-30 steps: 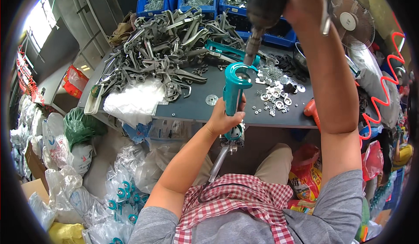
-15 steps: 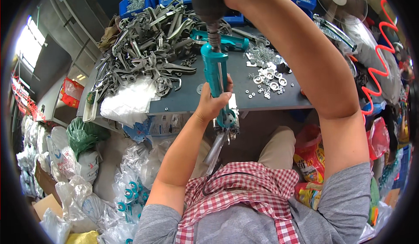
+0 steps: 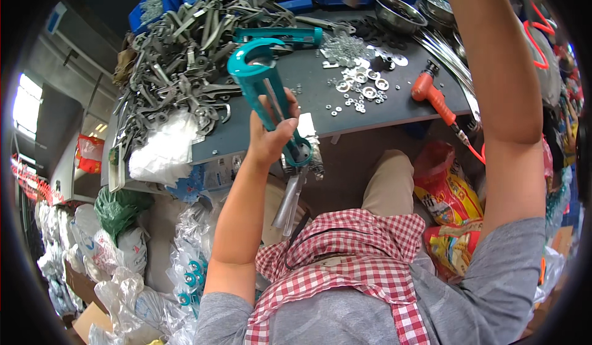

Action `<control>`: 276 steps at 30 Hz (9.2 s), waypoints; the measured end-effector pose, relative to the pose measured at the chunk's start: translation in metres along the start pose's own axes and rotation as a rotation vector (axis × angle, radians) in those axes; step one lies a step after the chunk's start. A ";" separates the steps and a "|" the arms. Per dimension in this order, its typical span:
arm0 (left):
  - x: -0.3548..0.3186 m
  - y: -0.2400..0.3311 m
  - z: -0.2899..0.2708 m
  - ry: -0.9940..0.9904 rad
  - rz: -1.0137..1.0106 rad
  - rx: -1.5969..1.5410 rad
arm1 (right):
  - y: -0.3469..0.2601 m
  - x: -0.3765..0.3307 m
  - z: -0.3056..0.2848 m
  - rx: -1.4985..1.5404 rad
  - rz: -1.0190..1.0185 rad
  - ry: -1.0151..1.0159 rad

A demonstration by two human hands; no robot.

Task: Assembling a metal mechanical assembly using an electric screwdriver and a specialized manual tensioning jig.

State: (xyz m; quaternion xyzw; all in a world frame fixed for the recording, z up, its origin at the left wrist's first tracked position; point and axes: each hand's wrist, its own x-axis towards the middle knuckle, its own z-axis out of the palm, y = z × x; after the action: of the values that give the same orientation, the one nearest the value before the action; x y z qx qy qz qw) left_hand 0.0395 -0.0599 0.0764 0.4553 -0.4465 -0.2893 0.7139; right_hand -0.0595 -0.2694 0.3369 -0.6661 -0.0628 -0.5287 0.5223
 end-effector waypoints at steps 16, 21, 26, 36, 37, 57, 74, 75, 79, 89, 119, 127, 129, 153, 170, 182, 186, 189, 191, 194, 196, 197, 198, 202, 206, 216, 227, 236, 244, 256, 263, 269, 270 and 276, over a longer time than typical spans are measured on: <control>-0.003 -0.001 -0.003 0.029 0.009 -0.075 | 0.164 -0.206 -0.060 -0.078 0.102 0.172; -0.001 -0.001 -0.001 0.041 0.060 -0.075 | 0.174 -0.212 -0.046 -0.008 0.086 0.151; -0.001 -0.003 -0.006 0.028 0.048 -0.084 | 0.167 -0.212 -0.055 -0.165 0.074 0.028; -0.004 -0.004 -0.008 0.026 0.070 -0.058 | 0.162 -0.217 -0.086 -0.403 -0.124 0.064; -0.004 -0.005 -0.005 0.018 0.080 -0.071 | 0.168 -0.208 -0.097 -0.505 -0.092 0.206; -0.010 -0.002 -0.010 0.053 0.101 -0.061 | 0.188 -0.193 -0.114 -0.547 0.030 0.277; -0.006 -0.003 -0.003 0.047 0.102 -0.022 | 0.176 -0.202 -0.109 -0.576 -0.042 0.327; -0.007 -0.005 -0.003 0.054 0.090 -0.034 | 0.178 -0.202 -0.111 -0.580 -0.044 0.331; -0.009 -0.002 -0.003 0.079 0.085 -0.038 | 0.178 -0.202 -0.111 -0.577 -0.061 0.326; -0.008 -0.002 -0.002 0.076 0.070 -0.028 | 0.170 -0.195 -0.124 -0.282 -0.026 0.321; -0.074 0.115 -0.043 0.170 0.619 -0.715 | 0.090 -0.321 0.000 -0.328 0.063 -0.516; -0.114 0.111 -0.073 0.312 0.743 -0.729 | 0.073 -0.340 0.046 -0.625 -0.087 -0.593; -0.124 0.113 -0.078 0.351 0.758 -0.730 | 0.069 -0.324 0.051 -0.629 -0.187 -0.591; -0.110 0.038 -0.058 0.737 0.319 -0.239 | 0.132 -0.325 0.188 0.562 0.445 -0.230; -0.129 0.113 -0.550 1.126 -0.853 2.013 | 0.161 -0.317 0.067 0.405 0.800 0.146; -0.189 0.100 -0.430 0.377 0.044 2.120 | 0.156 -0.313 0.081 0.271 0.745 0.185; -0.206 0.066 -0.389 0.294 -0.224 1.933 | 0.153 -0.311 0.086 0.373 0.778 0.144; -0.186 0.067 -0.385 0.265 -0.286 1.942 | 0.157 -0.315 0.081 0.336 0.834 0.127; -0.178 0.077 -0.391 0.105 -0.224 2.019 | 0.158 -0.311 0.084 0.288 0.828 0.097; -0.196 0.114 -0.414 -0.043 -0.128 1.937 | 0.158 -0.309 0.090 0.281 0.824 0.105; -0.197 0.128 -0.410 0.008 -0.006 1.942 | 0.158 -0.308 0.091 0.273 0.814 0.117; -0.195 0.133 -0.406 0.061 0.110 1.941 | 0.158 -0.307 0.092 0.265 0.809 0.125; -0.193 0.133 -0.404 0.058 0.113 1.941 | 0.157 -0.307 0.092 0.265 0.807 0.129; -0.172 0.124 -0.390 0.202 0.011 1.771 | 0.156 -0.306 0.091 0.250 0.791 0.123; -0.161 0.124 -0.396 -0.013 -0.116 1.881 | 0.155 -0.305 0.095 0.221 0.782 0.131; -0.166 0.079 -0.389 0.069 -0.507 1.246 | 0.151 -0.304 0.097 0.221 0.759 0.102; -0.142 0.106 -0.392 0.507 0.006 1.803 | 0.152 -0.303 0.098 0.244 0.776 0.101; -0.125 0.104 -0.427 0.738 -0.324 1.155 | 0.148 -0.300 0.103 0.248 0.780 0.105; -0.077 0.123 -0.361 0.900 0.275 1.390 | 0.147 -0.299 0.100 0.330 0.788 0.097; -0.187 0.195 -0.114 0.511 -0.577 0.611 | 0.093 -0.316 0.085 0.589 0.903 -0.297; -0.140 0.030 -0.034 0.827 -0.254 -0.172 | 0.078 -0.351 0.113 0.253 1.091 -0.751; -0.154 0.032 -0.080 0.760 -0.381 -0.495 | 0.099 -0.335 0.094 0.481 1.143 -0.261; -0.152 0.039 -0.082 0.835 -0.362 -0.406 | 0.100 -0.334 0.087 0.420 1.123 -0.233; -0.136 0.098 -0.091 0.519 -0.522 0.194 | 0.066 -0.365 0.086 0.104 0.607 -0.885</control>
State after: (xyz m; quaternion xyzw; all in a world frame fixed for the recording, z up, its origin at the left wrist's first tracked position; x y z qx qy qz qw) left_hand 0.0627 0.1283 0.0979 0.6773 -0.1451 -0.2932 0.6590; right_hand -0.1207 -0.0620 0.0234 -0.7869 -0.1078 -0.0190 0.6073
